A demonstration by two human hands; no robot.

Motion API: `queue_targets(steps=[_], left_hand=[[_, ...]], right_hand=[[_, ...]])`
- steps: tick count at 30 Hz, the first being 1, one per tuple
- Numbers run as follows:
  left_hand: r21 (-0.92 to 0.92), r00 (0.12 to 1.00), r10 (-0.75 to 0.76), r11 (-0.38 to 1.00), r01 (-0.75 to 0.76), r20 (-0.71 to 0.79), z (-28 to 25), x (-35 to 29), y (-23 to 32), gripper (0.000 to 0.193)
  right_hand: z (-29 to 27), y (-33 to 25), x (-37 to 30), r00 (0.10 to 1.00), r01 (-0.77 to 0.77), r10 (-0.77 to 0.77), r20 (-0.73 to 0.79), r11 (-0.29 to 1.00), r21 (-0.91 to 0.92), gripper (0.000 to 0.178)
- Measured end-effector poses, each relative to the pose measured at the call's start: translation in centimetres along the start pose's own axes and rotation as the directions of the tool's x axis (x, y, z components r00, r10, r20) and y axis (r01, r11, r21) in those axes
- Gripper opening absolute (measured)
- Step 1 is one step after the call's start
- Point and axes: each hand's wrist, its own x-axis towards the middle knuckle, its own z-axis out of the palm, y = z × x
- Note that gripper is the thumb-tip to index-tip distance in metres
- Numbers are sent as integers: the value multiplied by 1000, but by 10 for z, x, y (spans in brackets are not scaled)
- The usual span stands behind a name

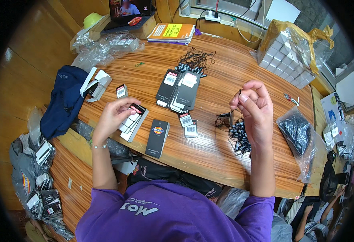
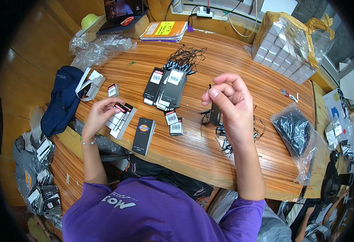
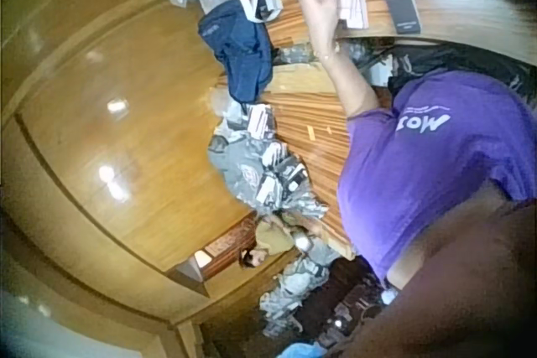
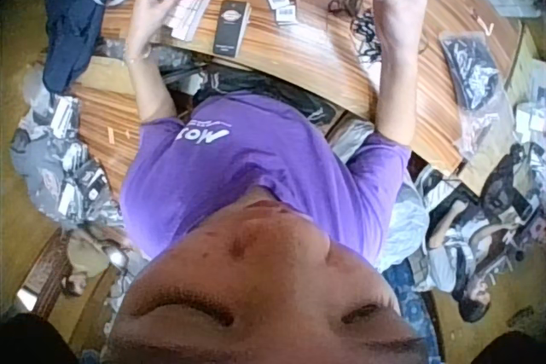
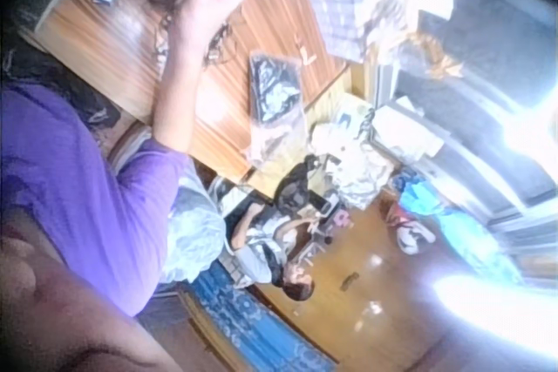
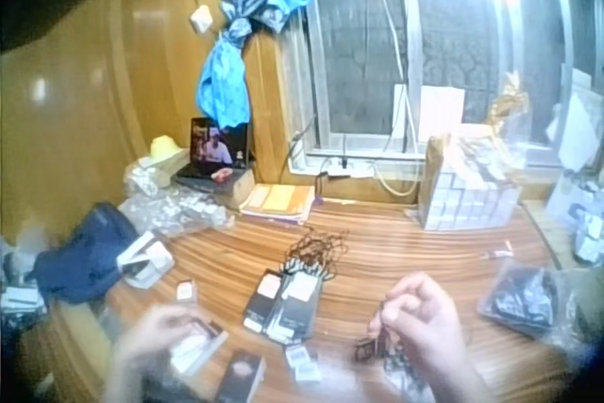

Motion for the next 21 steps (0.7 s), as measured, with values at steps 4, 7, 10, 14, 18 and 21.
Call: queue_targets(steps=[4, 7, 10, 14, 18, 21], left_hand=[[-84, 999, 38, 996, -35, 37, 15, -3, 46, 23], [-82, 999, 45, 996, -45, 8, 21, 1, 56, 24], [39, 996, 13, 999, -10, -86, 12, 12, 48, 21], [-41, 994, -51, 998, 47, -101, -17, 25, -30, 21], [-15, 980, -88, 996, 86, -179, -10, 26, -71, 27], [206, 967, 89, 978, -38, -241, -7, 24, -75, 27]], right_hand=[[2, -3, -1, 1000, 11, -11, -7, 1000, -11, 17], [1, -1, 1, 1000, 12, -12, -18, 1000, -12, 17], [0, -4, 0, 999, 21, -21, -24, 999, -26, 16], [2, -6, 0, 1000, 17, -18, -15, 1000, -15, 15], [2, -4, 1, 1000, -5, 4, -8, 1000, -9, 17], [2, -3, 0, 1000, -26, 26, -8, 999, -27, 18]])
